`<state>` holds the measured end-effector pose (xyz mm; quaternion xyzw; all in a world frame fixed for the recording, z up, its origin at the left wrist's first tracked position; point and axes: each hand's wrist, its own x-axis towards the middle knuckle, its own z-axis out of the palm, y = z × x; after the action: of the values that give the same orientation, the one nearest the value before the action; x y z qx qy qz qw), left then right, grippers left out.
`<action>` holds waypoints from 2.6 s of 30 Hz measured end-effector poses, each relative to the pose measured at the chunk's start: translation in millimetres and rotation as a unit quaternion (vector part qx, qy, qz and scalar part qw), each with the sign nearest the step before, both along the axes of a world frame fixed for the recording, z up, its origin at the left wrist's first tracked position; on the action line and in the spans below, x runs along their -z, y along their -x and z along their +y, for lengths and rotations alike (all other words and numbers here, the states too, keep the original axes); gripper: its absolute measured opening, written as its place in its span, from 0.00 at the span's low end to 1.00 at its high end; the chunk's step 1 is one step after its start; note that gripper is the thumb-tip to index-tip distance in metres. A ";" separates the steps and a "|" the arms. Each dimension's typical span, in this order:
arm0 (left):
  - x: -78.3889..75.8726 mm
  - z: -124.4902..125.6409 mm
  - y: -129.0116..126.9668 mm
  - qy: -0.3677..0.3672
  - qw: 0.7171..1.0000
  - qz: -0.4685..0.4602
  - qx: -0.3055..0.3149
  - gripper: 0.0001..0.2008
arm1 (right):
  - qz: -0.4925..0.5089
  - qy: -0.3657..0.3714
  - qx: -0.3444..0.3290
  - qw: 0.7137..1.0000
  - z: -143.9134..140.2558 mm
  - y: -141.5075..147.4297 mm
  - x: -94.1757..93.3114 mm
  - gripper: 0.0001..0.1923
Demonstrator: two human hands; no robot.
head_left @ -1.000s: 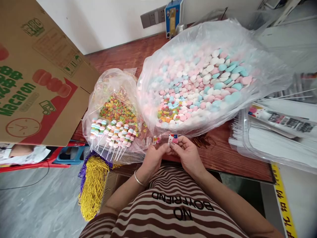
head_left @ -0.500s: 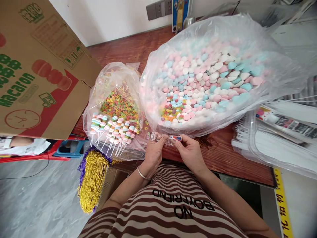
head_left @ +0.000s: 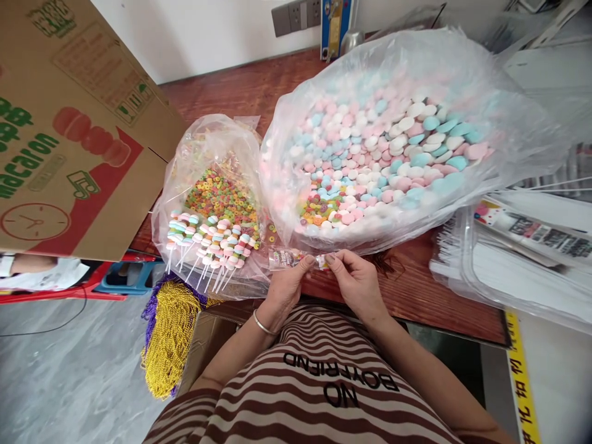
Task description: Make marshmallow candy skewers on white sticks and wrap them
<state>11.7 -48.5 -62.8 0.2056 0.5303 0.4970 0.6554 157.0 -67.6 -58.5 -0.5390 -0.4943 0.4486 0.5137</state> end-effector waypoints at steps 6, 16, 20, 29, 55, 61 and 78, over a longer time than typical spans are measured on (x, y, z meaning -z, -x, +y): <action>1.0 4.4 4.6 0.009 0.990 -0.144 0.001 0.25 | 0.066 -0.034 -0.007 0.997 -6.8 -9.7 -11.3 0.11; 2.4 3.2 4.0 0.001 0.995 -0.102 -0.012 0.19 | -0.143 -0.184 -0.024 0.972 -10.8 -4.5 -15.8 0.10; -1.5 1.5 2.5 -0.027 0.996 -0.066 -0.051 0.22 | -0.105 -0.134 -0.132 0.977 -8.4 -4.7 -13.3 0.12; -1.4 0.6 11.5 -0.024 0.999 -0.026 0.000 0.20 | -0.262 -0.217 -0.056 0.938 -7.7 1.4 -9.2 0.08; -29.9 -28.2 143.1 -0.160 0.927 -0.272 -0.201 0.22 | -0.242 -0.238 -0.220 0.914 39.5 86.6 -29.0 0.10; -19.9 -65.6 204.6 -0.214 0.890 -0.233 -0.328 0.21 | -0.404 -0.180 -0.410 0.797 82.6 209.0 -35.0 0.13; -2.7 -42.1 213.1 -0.164 0.893 -0.270 -0.319 0.19 | -0.145 0.001 -0.330 0.933 87.0 213.3 -10.9 0.20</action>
<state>-201.4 -90.6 -60.1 -0.0128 0.2812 0.7957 0.5363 -56.3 19.3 -47.6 -0.4051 -0.7133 0.5102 0.2585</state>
